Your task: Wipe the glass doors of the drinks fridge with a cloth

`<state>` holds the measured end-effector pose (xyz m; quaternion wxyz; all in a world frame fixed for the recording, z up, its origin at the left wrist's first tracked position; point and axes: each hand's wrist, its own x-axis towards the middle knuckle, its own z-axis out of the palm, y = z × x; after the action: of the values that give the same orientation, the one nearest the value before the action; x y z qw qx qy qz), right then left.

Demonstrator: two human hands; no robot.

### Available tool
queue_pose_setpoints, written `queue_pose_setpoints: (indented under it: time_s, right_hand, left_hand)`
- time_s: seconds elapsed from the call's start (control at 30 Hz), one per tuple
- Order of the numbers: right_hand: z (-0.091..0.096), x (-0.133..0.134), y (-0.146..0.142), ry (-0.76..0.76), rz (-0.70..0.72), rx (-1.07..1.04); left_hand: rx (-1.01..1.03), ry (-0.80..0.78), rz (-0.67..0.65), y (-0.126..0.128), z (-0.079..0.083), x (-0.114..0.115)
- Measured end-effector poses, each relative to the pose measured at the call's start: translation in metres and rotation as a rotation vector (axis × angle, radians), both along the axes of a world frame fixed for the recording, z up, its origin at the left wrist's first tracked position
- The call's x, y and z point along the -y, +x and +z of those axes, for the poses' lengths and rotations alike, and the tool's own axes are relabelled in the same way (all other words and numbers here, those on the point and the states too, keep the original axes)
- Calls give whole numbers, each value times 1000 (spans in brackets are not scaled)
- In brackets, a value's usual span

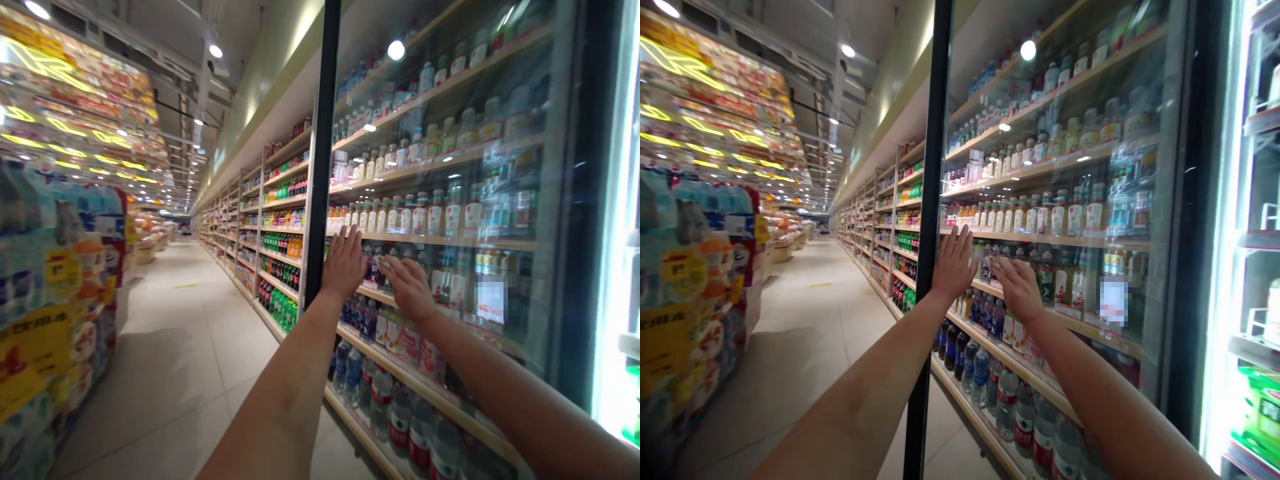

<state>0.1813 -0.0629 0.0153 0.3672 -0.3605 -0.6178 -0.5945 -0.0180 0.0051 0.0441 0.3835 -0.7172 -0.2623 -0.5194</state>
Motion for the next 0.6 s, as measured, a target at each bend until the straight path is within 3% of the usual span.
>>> queue_pose_setpoints:
  time_s: [0.1,0.27,0.47,0.6]
  right_hand:
    - [1,2,4,-66,14,50]
    - [-6,-3,0,75,59,-192]
    - [-21,2,3,-67,34,61]
    - [-29,3,5,-6,49,-74]
  left_hand:
    - [0,-6,2,0,1,1]
    - [-4,-4,9,-1,2,3]
    - [-5,-23,1,-2,2,4]
    - [-1,-22,6,-2,2,4]
